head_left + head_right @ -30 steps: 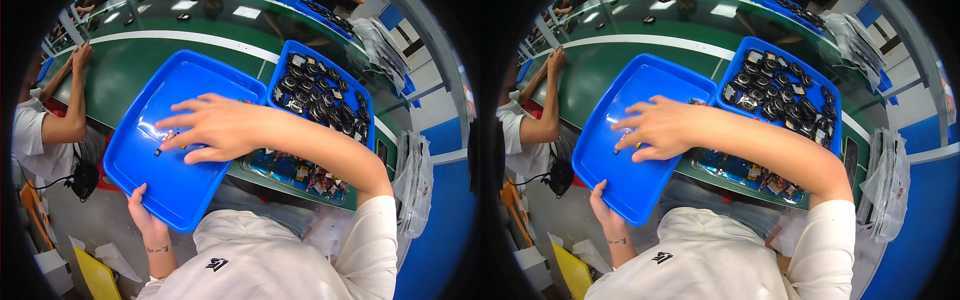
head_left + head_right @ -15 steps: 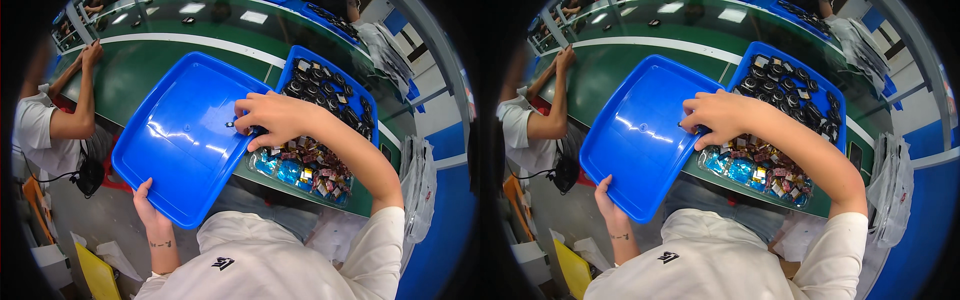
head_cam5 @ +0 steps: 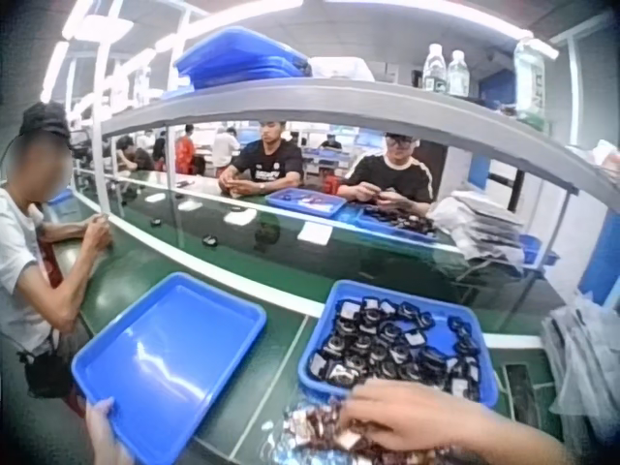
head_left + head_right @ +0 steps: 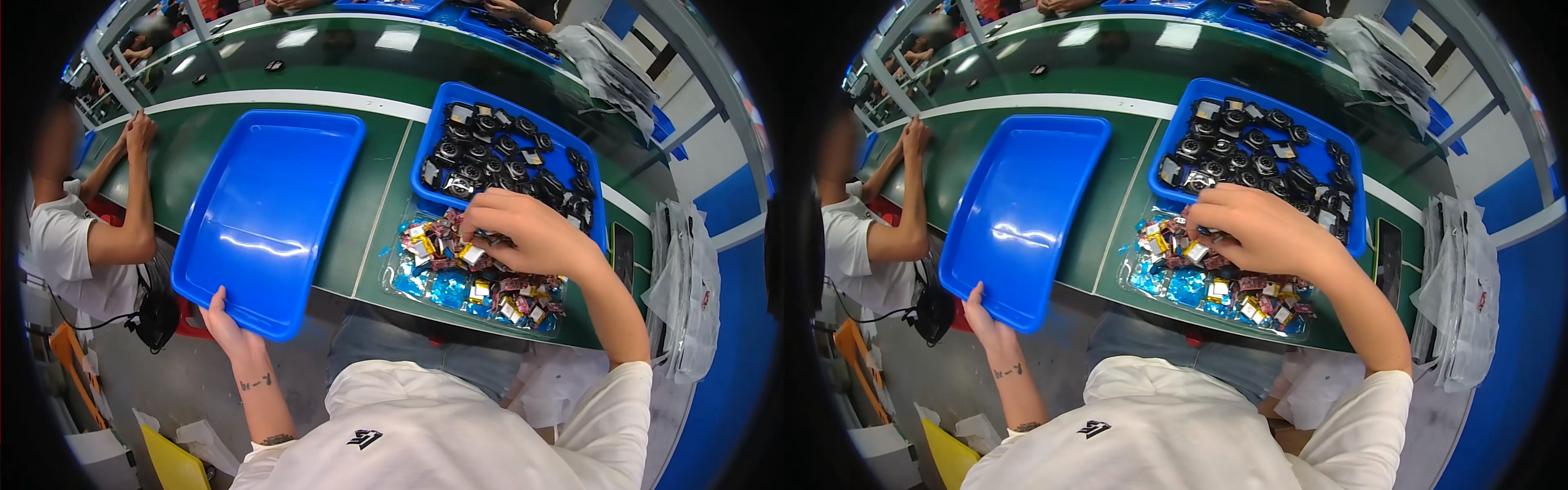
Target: Assembling small electronic components, specifically attaching camera modules to small battery-like parts on an assembly line.
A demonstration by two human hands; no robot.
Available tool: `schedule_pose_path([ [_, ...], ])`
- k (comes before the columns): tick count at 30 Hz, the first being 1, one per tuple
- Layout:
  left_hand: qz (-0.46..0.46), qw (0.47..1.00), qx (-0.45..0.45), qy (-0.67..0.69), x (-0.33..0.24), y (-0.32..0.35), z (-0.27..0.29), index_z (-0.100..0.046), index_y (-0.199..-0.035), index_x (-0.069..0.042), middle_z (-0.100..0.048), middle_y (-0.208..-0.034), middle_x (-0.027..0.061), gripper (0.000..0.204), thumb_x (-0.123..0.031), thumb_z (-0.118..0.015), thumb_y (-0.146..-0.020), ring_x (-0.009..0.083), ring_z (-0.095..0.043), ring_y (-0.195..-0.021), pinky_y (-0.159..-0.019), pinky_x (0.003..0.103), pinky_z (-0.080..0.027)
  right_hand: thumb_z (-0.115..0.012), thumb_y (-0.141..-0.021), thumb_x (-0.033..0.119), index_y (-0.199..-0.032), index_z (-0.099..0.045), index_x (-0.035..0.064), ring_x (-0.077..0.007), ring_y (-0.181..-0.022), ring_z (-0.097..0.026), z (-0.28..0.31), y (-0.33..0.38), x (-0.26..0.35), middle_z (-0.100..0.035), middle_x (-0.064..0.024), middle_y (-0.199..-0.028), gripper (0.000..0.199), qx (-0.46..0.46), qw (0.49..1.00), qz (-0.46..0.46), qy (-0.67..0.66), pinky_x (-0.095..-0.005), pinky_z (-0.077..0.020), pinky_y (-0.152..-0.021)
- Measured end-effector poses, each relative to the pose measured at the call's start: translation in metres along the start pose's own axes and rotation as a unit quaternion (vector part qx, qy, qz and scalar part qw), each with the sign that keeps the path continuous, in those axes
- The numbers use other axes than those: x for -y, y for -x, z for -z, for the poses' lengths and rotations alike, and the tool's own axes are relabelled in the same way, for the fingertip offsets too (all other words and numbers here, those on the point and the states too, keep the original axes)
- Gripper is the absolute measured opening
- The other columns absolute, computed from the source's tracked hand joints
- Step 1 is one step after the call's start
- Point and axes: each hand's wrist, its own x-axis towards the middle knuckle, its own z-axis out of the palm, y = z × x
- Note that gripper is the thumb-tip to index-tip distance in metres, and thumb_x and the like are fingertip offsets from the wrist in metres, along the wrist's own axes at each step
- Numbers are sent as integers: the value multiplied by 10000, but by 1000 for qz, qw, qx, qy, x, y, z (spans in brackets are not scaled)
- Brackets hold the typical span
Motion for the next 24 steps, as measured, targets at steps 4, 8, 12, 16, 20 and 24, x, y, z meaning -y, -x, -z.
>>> schedule_pose_path([
  [4, -47, 997, 21, -56, 13, -32, -20, -431, -1299, -8, -520, -1233, 125, 419, -2, -448, -881, 239, -538, -1119, -958, 372, -460, -693, -708, 91, -871, -638, 65, -247, -890, -546, 1, 35, -2, -594, -60, -915, 174, -46, 998, -24, 34, -360, -429, -804],
  [8, -49, 996, 42, -62, 17, -46, -27, -461, -1274, -3, -538, -1212, 107, 393, -21, -477, -882, 221, -539, -1113, -944, 360, -456, -734, -736, 207, -874, -672, 79, -210, -960, -528, 3, 49, 5, -594, -32, -928, 198, -70, 996, -17, 47, -355, -368, -871],
  [12, -42, 991, 62, -114, 12, -76, -13, -458, -1268, 3, -542, -1198, 119, 389, -25, -463, -881, 229, -552, -1085, -929, 367, -469, -746, -739, 222, -846, -671, 89, -206, -953, -524, -7, 52, -4, -583, -21, -901, 186, -112, 991, -46, 57, -360, -371, -867],
  [16, -43, 991, 42, -118, 15, -92, -15, -460, -1252, 15, -543, -1189, 143, 382, -27, -447, -872, 253, -565, -1071, -909, 383, -485, -752, -722, 191, -813, -650, 97, -209, -952, -523, -15, 48, -8, -573, -19, -898, 166, -123, 988, -43, 83, -386, -368, -877],
  [20, -81, 991, 35, -104, 19, -104, -14, -433, -1298, 15, -530, -1220, 159, 424, -32, -436, -877, 268, -558, -1084, -925, 379, -474, -760, -699, 146, -780, -637, 86, -215, -988, -517, -16, 43, -6, -583, -13, -938, 159, -121, 991, -33, 53, -390, -363, -898],
  [24, -255, 898, -189, -304, 7, -65, -61, -374, -1352, 31, -448, -1320, 185, 487, -87, -519, -903, 272, -539, -1109, -965, 383, -456, -716, -721, 93, -775, -631, 82, -213, -848, -557, -2, 46, -8, -593, -24, -794, 101, -159, 979, -33, -123, -339, -449, -749],
])
